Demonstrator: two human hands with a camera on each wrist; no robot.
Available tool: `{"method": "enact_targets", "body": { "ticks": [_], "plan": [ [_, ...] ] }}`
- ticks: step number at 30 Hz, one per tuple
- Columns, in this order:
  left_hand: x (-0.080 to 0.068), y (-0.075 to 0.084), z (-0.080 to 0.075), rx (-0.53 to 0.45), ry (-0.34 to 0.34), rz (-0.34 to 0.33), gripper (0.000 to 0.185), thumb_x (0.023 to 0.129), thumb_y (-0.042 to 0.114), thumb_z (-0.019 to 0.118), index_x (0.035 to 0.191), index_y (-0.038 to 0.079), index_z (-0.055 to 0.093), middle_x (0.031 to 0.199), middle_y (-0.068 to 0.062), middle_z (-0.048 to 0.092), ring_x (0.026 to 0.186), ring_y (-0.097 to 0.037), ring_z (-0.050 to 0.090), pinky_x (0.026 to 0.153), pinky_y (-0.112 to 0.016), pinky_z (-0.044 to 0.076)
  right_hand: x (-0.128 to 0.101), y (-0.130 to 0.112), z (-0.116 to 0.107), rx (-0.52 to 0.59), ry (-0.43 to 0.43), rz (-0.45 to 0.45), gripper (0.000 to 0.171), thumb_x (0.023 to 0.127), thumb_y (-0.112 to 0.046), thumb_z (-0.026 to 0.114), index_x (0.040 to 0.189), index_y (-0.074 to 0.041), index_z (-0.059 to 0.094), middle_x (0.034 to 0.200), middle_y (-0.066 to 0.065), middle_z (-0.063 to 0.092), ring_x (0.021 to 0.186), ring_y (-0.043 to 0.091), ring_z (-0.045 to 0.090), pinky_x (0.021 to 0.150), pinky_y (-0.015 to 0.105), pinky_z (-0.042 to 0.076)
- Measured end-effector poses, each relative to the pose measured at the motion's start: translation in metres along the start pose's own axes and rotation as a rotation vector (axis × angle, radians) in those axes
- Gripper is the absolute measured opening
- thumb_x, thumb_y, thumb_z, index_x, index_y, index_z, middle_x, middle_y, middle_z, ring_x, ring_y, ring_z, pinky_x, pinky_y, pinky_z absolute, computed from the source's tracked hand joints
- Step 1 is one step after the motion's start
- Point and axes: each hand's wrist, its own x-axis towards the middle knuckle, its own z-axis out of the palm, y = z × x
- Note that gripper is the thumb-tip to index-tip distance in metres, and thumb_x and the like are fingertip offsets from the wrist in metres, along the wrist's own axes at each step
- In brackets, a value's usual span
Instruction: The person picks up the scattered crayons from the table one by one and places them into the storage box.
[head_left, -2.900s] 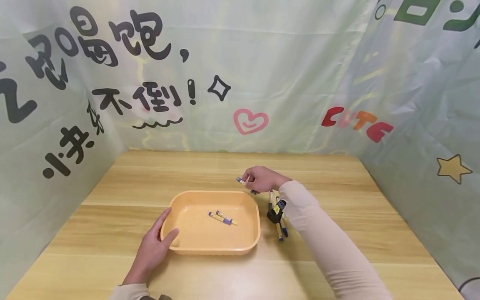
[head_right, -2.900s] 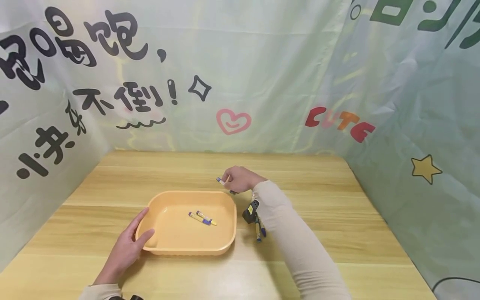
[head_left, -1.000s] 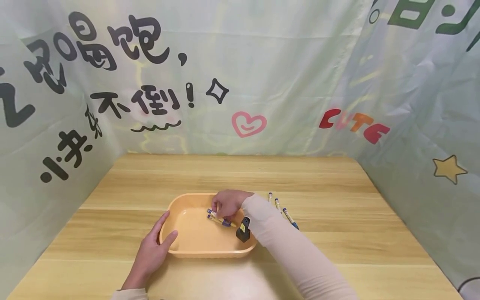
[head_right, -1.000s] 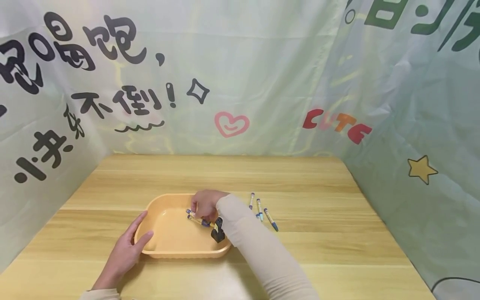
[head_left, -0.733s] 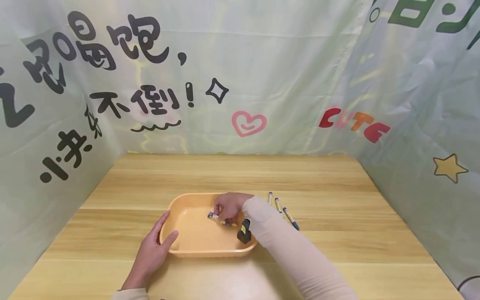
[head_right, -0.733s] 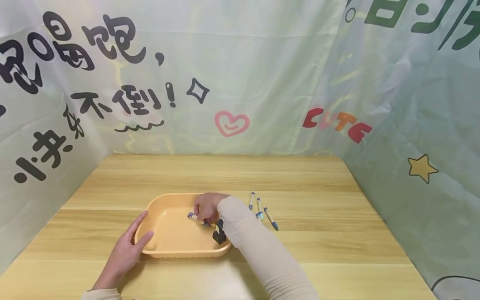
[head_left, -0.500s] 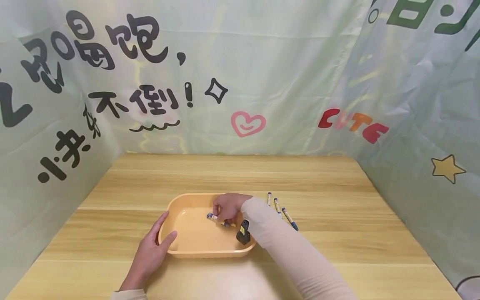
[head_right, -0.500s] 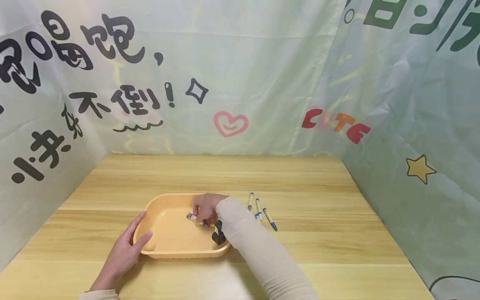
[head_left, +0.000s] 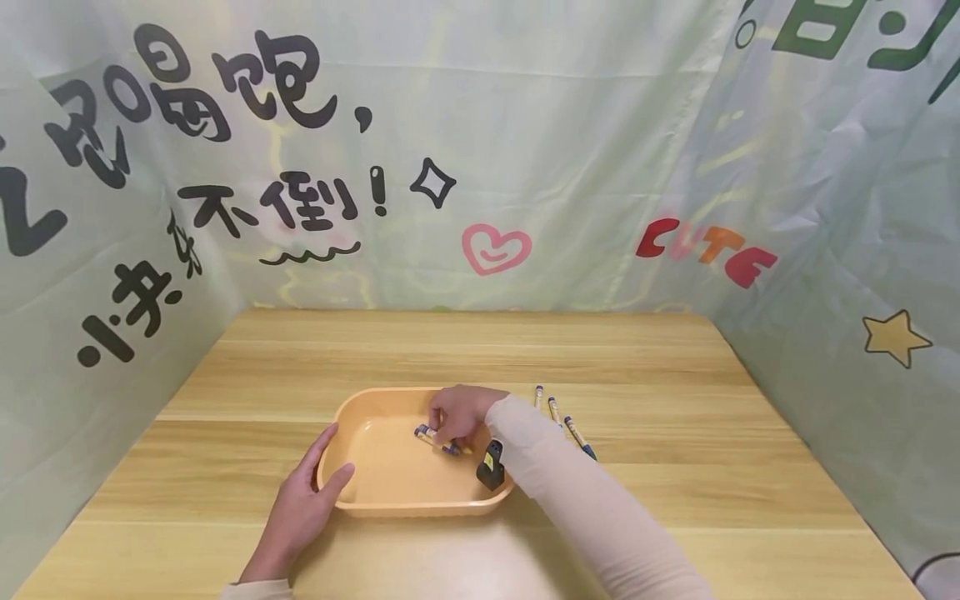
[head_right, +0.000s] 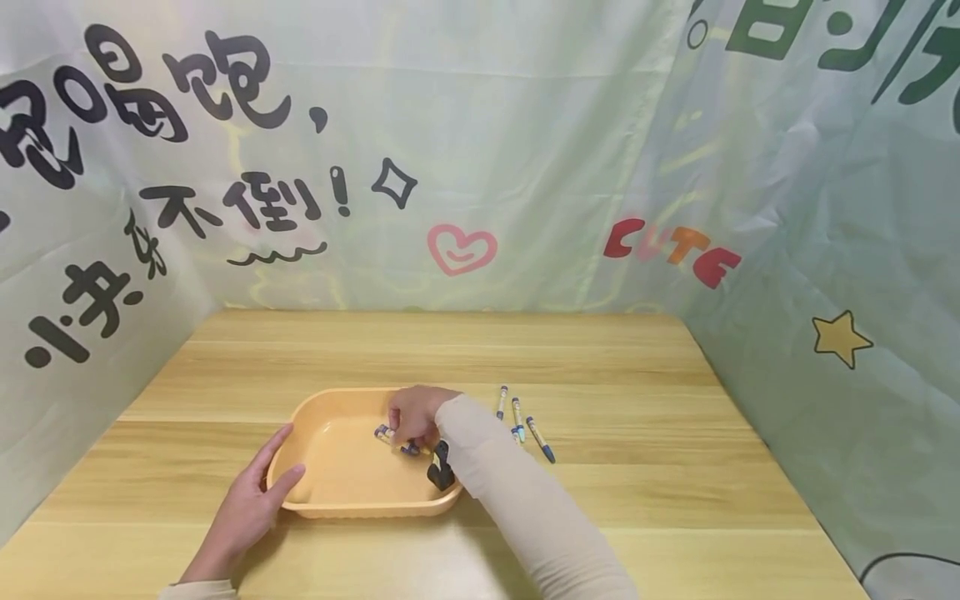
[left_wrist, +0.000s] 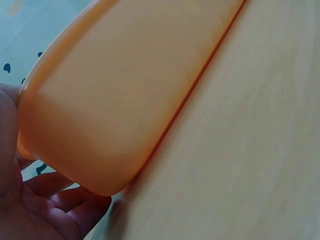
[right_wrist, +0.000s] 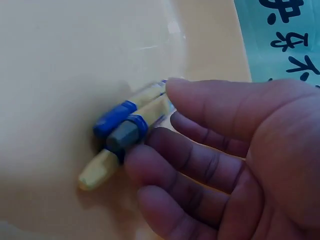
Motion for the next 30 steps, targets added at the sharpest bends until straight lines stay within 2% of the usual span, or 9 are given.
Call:
{"method": "enact_targets", "body": {
  "ticks": [2,5,8,15,17,21,25,28,30],
  "plan": [
    [0.000,0.000,0.000,0.007,0.002,0.005,0.064,0.099,0.031,0.058,0.154,0.018,0.028,0.153,-0.019,0.031,0.130,-0.037,0.043,0.093,-0.028,0.044,-0.001,0.001,-0.003,-0.031,0.005,-0.021,0.008,0.090,-0.012,0.068,0.087,-0.014,0.060,0.064,0.001,0.063,0.055,0.011,0.058,0.054,0.020,0.045],
    [-0.001,0.001,0.000,0.013,0.003,0.010,0.064,0.099,0.032,0.058,0.154,0.018,0.028,0.154,-0.019,0.030,0.131,-0.037,0.042,0.098,-0.041,0.043,-0.005,0.002,-0.010,-0.074,0.017,-0.046,0.006,0.090,-0.015,0.067,0.087,-0.014,0.061,0.065,0.001,0.064,0.058,0.011,0.060,0.058,0.021,0.045],
    [0.000,0.002,0.000,0.011,0.004,0.011,0.064,0.099,0.031,0.058,0.154,0.018,0.028,0.154,-0.019,0.030,0.131,-0.038,0.041,0.099,-0.047,0.041,-0.011,0.002,-0.017,-0.050,0.024,-0.043,0.007,0.091,-0.017,0.067,0.088,-0.014,0.061,0.073,-0.001,0.064,0.062,0.012,0.063,0.060,0.023,0.049],
    [0.000,0.000,0.000,0.015,0.013,0.005,0.064,0.098,0.030,0.059,0.153,0.017,0.030,0.152,-0.020,0.034,0.127,-0.037,0.047,0.090,-0.022,0.043,-0.026,0.010,-0.034,0.030,0.048,-0.058,0.010,0.094,-0.017,0.066,0.094,-0.011,0.059,0.089,0.003,0.062,0.072,0.023,0.069,0.060,0.025,0.053],
    [-0.001,0.000,0.000,0.013,0.012,0.007,0.064,0.098,0.030,0.059,0.153,0.017,0.030,0.151,-0.021,0.034,0.126,-0.037,0.047,0.089,-0.020,0.043,-0.030,0.015,-0.039,0.037,0.072,-0.073,0.008,0.095,-0.017,0.064,0.095,-0.010,0.059,0.090,0.005,0.063,0.073,0.026,0.069,0.059,0.026,0.052],
    [-0.001,0.001,0.000,0.000,0.003,0.009,0.064,0.099,0.030,0.058,0.154,0.016,0.028,0.152,-0.022,0.032,0.128,-0.039,0.045,0.095,-0.036,0.046,-0.039,0.029,-0.051,0.059,0.141,-0.089,0.007,0.097,-0.017,0.061,0.097,-0.009,0.060,0.092,0.011,0.066,0.072,0.027,0.068,0.057,0.028,0.051],
    [-0.001,0.002,0.000,0.007,-0.007,0.010,0.065,0.100,0.032,0.056,0.155,0.017,0.025,0.155,-0.021,0.025,0.135,-0.042,0.034,0.104,-0.053,0.034,-0.050,0.046,-0.061,0.063,0.196,-0.069,0.009,0.097,-0.017,0.060,0.099,-0.008,0.060,0.090,0.011,0.067,0.070,0.024,0.067,0.058,0.029,0.050],
    [-0.001,0.002,0.000,0.009,-0.008,0.014,0.065,0.100,0.032,0.056,0.155,0.017,0.025,0.156,-0.020,0.023,0.137,-0.043,0.030,0.106,-0.054,0.031,-0.056,0.061,-0.065,0.064,0.219,-0.054,0.011,0.097,-0.016,0.060,0.101,-0.005,0.059,0.090,0.010,0.067,0.071,0.025,0.067,0.059,0.029,0.050],
    [-0.002,0.002,0.000,0.012,-0.008,0.016,0.064,0.100,0.031,0.056,0.154,0.016,0.025,0.156,-0.021,0.024,0.135,-0.043,0.033,0.104,-0.053,0.034,-0.059,0.070,-0.066,0.066,0.227,-0.042,0.013,0.097,-0.017,0.059,0.102,-0.004,0.059,0.092,0.011,0.067,0.073,0.026,0.067,0.060,0.029,0.050]
  ]
}}
